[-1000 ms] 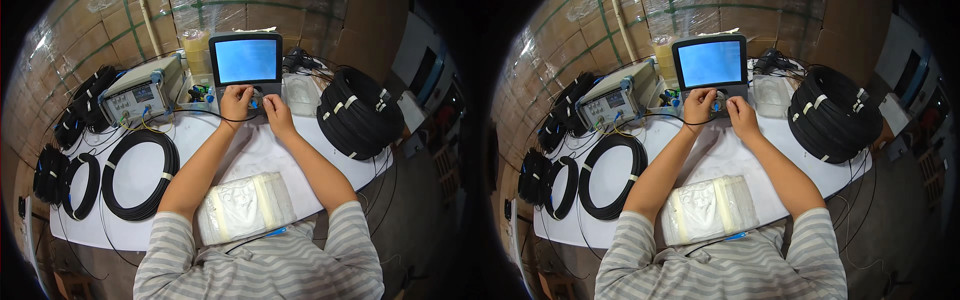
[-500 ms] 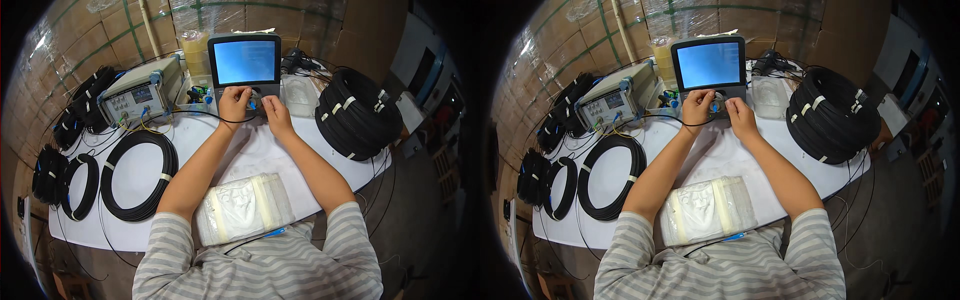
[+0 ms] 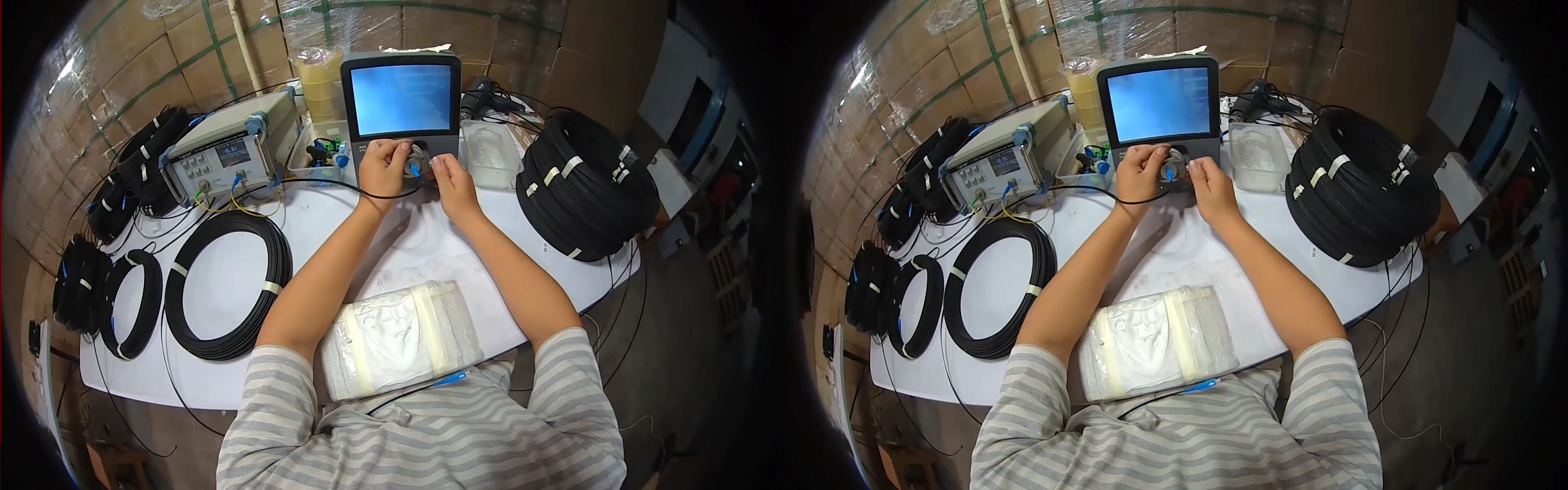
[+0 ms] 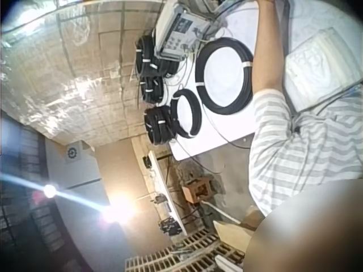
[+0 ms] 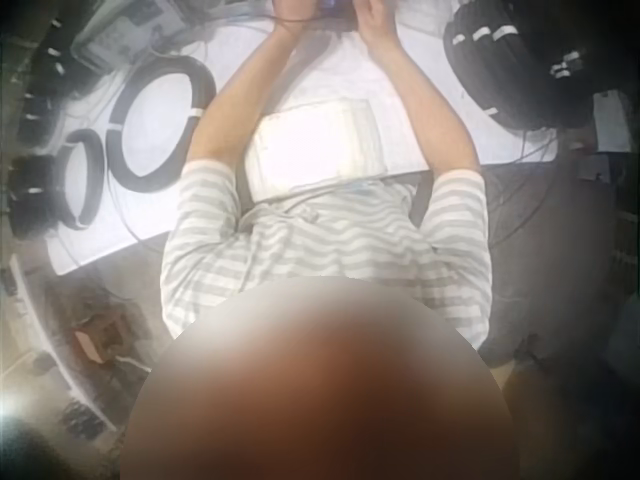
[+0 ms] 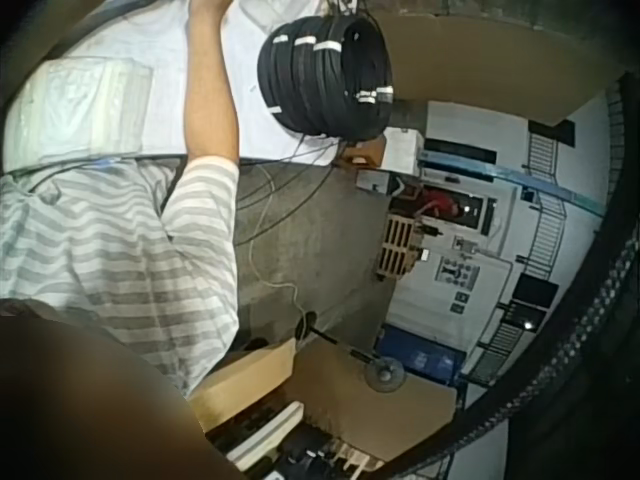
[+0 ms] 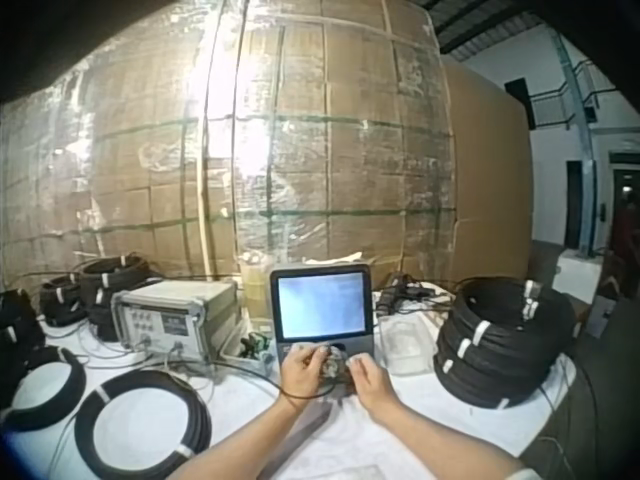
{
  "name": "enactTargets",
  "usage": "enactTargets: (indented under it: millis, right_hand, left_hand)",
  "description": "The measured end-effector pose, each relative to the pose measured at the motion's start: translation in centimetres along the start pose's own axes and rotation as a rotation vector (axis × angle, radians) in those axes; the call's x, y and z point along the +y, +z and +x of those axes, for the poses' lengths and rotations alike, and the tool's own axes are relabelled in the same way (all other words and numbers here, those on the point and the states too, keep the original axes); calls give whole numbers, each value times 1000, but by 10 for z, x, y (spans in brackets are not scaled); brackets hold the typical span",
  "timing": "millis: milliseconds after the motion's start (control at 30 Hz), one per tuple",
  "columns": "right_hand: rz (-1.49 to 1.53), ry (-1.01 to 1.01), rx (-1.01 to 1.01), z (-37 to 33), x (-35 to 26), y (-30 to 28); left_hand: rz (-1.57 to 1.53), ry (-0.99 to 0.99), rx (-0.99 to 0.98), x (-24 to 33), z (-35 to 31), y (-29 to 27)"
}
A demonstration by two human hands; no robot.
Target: Inspecting a wire or cable cross-section using a digital microscope and an oscilloscope.
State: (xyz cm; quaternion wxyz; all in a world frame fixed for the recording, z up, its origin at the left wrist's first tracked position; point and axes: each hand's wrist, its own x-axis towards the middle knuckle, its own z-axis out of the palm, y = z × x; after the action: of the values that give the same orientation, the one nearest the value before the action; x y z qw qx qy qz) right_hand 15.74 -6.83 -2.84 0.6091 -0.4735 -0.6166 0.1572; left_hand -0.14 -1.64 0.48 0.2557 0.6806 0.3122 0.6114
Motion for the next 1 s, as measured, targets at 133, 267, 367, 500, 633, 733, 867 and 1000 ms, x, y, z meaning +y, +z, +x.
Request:
enactTargets:
  millis: [133,267,367,500,633,733,867,1000]
  right_hand:
    - [26,14,-3,-1,0,3]
    - [4,27,5,-1,-1,3]
    - [41,15,15,-1,0,3]
    - [14,25,-3,0,-1,4]
    - [-9,39,-1,2,3,3]
    - [43,13,13,0,2,6]
    - [15,45,-3,1,5,5]
    - [17,14,8,1,6,5]
  left_hand:
    - [-7,-26,-11,-5,1,-1]
    - [-90,-77,5,-7,1,3]
    - [-110,-89,23,-5,-1,4]
    - [-25,-82,37,-4,-1,2]
    - [3,-21,34,-3,-1,4]
    - [14,5,30,-4,-2,1]
    - [23,-28,-13,0,1,-2]
    - [-30,-103,-17,2,0,-1]
